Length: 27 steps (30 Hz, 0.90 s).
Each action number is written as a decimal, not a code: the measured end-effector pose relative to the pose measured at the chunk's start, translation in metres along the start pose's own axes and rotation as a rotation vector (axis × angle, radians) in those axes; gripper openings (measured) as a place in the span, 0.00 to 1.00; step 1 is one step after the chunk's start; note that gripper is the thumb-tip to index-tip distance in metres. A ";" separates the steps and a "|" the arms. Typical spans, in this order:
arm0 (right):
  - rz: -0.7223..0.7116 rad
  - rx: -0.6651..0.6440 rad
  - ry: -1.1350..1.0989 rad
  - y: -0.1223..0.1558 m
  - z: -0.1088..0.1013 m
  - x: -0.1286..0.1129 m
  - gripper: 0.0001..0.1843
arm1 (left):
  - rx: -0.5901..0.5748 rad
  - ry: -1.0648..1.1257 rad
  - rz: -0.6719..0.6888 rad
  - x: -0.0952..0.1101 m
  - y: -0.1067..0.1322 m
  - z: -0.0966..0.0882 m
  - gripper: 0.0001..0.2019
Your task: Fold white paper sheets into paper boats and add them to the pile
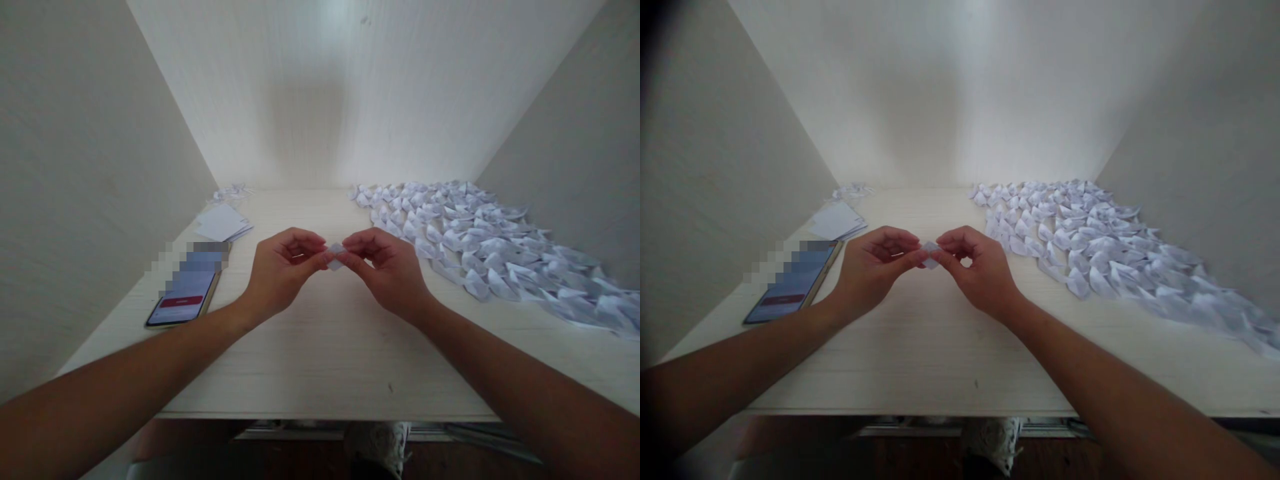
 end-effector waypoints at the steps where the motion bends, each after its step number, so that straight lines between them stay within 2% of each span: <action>1: 0.018 -0.004 -0.006 0.000 0.000 0.001 0.12 | -0.005 0.005 -0.009 0.000 0.000 0.000 0.15; 8: 0.139 -0.023 -0.037 -0.003 0.000 0.004 0.19 | -0.066 -0.056 -0.056 -0.002 -0.001 0.001 0.15; 19: 0.180 -0.163 0.044 -0.001 0.006 0.010 0.23 | -0.244 -0.150 -0.054 -0.010 -0.004 0.006 0.15; 22: 0.202 -0.213 0.024 -0.001 0.004 0.018 0.22 | -0.290 -0.154 -0.063 -0.014 -0.005 0.008 0.14; 27: 0.205 -0.285 -0.010 -0.001 0.007 0.019 0.14 | -0.289 -0.107 -0.085 -0.016 -0.008 0.007 0.16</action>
Point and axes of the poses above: each hand's wrist, its own y-axis away from the middle knuckle, its own z-axis out of the palm, x = y × z, the point moved 6 cm from there along -y, towards the middle knuckle, and after that the axes turned 6 degrees about -y, right-handed, at the moved point
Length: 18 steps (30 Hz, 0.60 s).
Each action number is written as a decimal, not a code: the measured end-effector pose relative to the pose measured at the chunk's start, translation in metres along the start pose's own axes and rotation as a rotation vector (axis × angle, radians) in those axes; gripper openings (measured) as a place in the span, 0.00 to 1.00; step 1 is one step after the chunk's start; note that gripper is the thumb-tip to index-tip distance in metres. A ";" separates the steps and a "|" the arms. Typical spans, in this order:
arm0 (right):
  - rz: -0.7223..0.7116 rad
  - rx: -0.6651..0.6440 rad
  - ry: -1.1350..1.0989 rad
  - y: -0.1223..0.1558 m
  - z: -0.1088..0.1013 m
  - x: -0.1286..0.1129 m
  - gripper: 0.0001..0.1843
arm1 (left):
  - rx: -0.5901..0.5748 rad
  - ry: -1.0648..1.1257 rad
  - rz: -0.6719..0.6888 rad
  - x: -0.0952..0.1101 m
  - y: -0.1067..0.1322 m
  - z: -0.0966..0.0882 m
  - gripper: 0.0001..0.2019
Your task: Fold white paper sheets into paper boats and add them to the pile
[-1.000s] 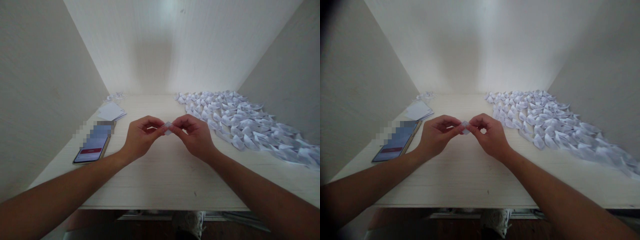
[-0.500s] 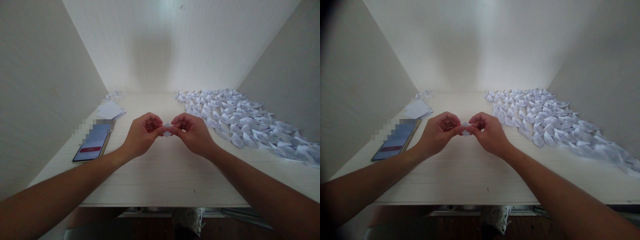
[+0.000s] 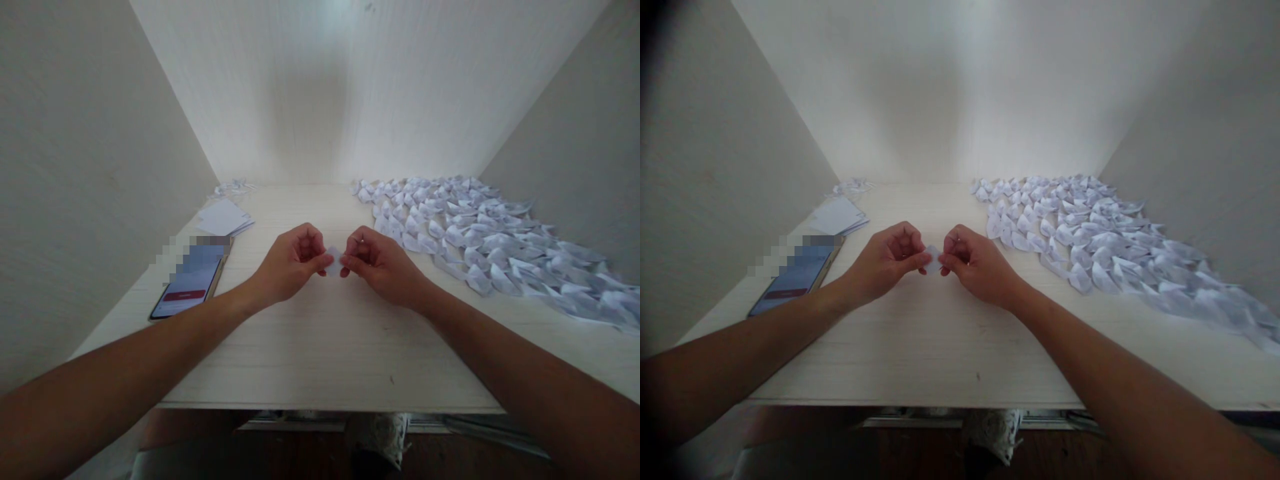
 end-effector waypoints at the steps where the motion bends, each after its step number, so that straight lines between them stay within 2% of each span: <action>1: -0.006 -0.008 -0.023 0.000 0.000 -0.001 0.13 | -0.002 0.005 0.001 0.001 0.000 0.000 0.16; 6: -0.017 -0.016 -0.133 -0.003 -0.003 -0.004 0.13 | 0.022 -0.070 0.098 0.010 0.004 0.000 0.07; 10: -0.035 0.004 -0.119 -0.005 -0.007 -0.004 0.10 | -0.026 -0.041 0.078 0.006 0.003 0.001 0.10; 14: -0.141 0.076 0.043 0.000 -0.010 -0.014 0.08 | -0.019 0.064 0.005 0.001 -0.001 -0.003 0.14; 18: -0.236 0.120 0.203 0.004 -0.010 -0.025 0.07 | 0.000 0.065 -0.016 0.001 0.000 -0.005 0.15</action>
Point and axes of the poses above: each hand's wrist, its own y-axis away from the middle knuckle, its own z-axis out of the palm, x = y × z, the point moved 6 cm from there along -y, towards the middle knuckle, and after that the axes turned 6 degrees about -y, right-handed, at the moved point
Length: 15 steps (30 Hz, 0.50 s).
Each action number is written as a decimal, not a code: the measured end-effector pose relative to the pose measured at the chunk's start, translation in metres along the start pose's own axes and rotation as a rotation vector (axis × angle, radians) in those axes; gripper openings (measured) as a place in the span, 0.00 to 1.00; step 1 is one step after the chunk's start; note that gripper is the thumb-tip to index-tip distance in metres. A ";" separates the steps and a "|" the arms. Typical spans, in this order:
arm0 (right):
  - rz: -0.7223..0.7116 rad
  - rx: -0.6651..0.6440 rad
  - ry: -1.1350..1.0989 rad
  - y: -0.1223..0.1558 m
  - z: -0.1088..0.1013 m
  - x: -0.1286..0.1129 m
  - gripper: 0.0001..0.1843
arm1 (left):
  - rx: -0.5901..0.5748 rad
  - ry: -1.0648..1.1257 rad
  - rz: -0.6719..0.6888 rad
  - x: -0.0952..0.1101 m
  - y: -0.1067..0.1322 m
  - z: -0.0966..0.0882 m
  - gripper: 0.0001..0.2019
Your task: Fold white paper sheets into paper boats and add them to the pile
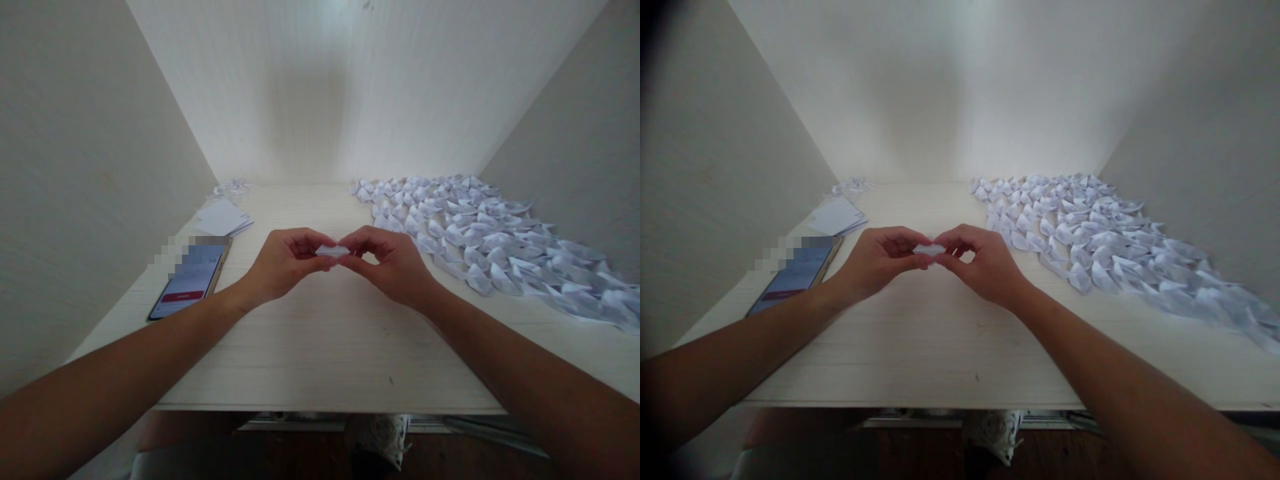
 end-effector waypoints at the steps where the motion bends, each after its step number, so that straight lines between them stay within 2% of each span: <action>1: -0.012 0.006 0.019 0.000 -0.001 -0.002 0.07 | 0.010 -0.007 0.004 0.000 0.001 0.000 0.16; 6: -0.044 0.058 0.103 -0.001 -0.004 -0.004 0.04 | 0.074 -0.114 0.095 0.004 0.003 -0.003 0.20; 12: -0.017 0.104 0.095 -0.001 -0.003 -0.001 0.04 | 0.121 -0.432 0.334 0.018 0.006 -0.005 0.14; 15: 0.020 0.105 0.038 -0.001 -0.002 0.002 0.05 | 0.143 -0.542 0.405 0.023 0.008 -0.005 0.11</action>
Point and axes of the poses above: each hand's wrist, its own y-axis away from the middle knuckle, its own z-axis out of the palm, x = y × z, the point moved 6 cm from there along -y, towards the middle knuckle, and after that the axes turned 6 degrees about -y, right-handed, at the moved point
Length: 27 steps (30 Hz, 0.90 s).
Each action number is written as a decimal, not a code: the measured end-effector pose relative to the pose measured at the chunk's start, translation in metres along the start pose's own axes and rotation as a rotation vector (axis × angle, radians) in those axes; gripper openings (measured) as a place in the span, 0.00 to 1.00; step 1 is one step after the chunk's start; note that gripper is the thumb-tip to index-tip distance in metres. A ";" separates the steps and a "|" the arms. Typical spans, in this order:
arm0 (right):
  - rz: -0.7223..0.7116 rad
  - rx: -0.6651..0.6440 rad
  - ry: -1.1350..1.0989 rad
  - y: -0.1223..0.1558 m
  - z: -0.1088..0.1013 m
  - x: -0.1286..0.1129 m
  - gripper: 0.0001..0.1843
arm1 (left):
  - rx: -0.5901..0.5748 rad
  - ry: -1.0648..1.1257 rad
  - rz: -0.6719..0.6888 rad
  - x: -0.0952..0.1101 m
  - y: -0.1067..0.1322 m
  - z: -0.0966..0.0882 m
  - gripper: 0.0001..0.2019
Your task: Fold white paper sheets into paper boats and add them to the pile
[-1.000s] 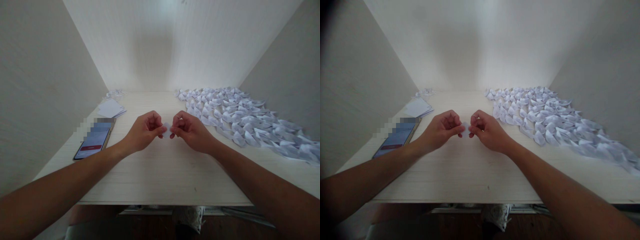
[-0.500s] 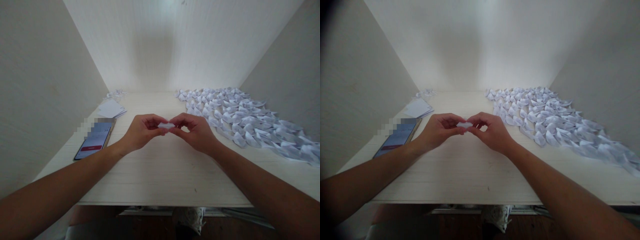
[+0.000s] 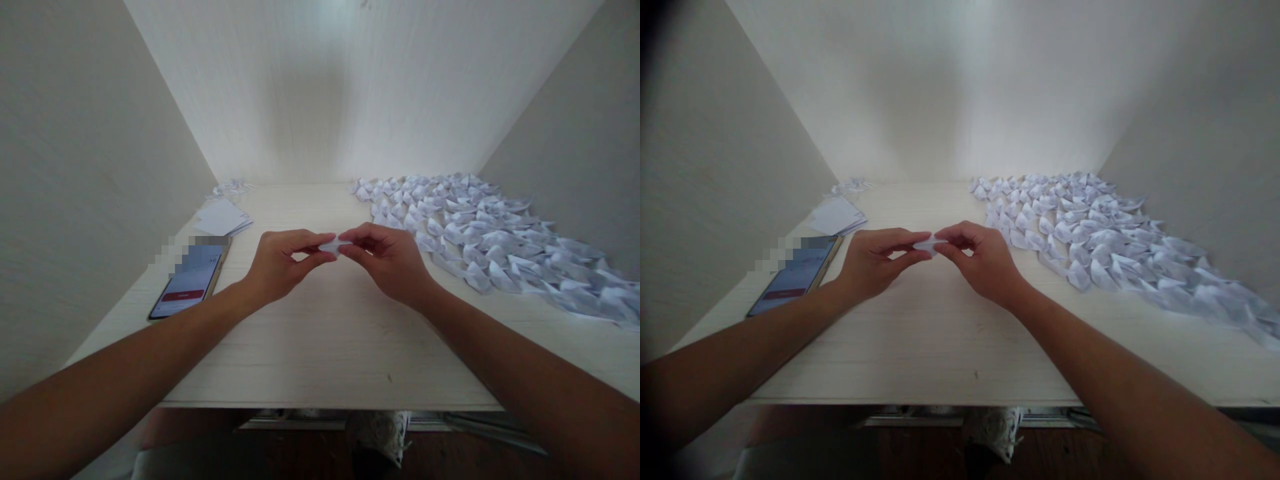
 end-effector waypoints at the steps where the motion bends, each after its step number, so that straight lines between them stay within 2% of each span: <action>1: 0.006 0.000 -0.011 0.000 0.000 0.000 0.06 | 0.003 -0.020 0.016 0.001 0.000 -0.001 0.11; 4: 0.003 -0.006 -0.006 0.000 0.000 0.000 0.06 | 0.008 -0.055 0.034 0.002 -0.001 -0.002 0.10; 7: -0.013 -0.033 0.021 0.000 0.000 -0.003 0.07 | -0.003 -0.046 -0.004 0.000 -0.001 -0.001 0.09; 14: -0.017 -0.046 0.074 0.001 0.001 -0.004 0.05 | -0.047 0.147 -0.127 -0.005 0.000 0.006 0.09; 23: 0.175 -0.072 -0.080 0.002 0.009 0.008 0.08 | -0.116 0.402 -0.391 -0.012 0.005 0.017 0.14; 27: 0.307 -0.075 -0.185 0.003 0.012 0.010 0.11 | -0.118 0.495 -0.481 -0.015 0.008 0.021 0.17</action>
Point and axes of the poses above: each hand's wrist, its own y-axis away from the middle knuckle, its own z-axis out of the palm, x = y × z, the point moved 6 cm from there along -y, towards the middle knuckle, and after that the axes turned 6 degrees about -y, right-handed, at the moved point
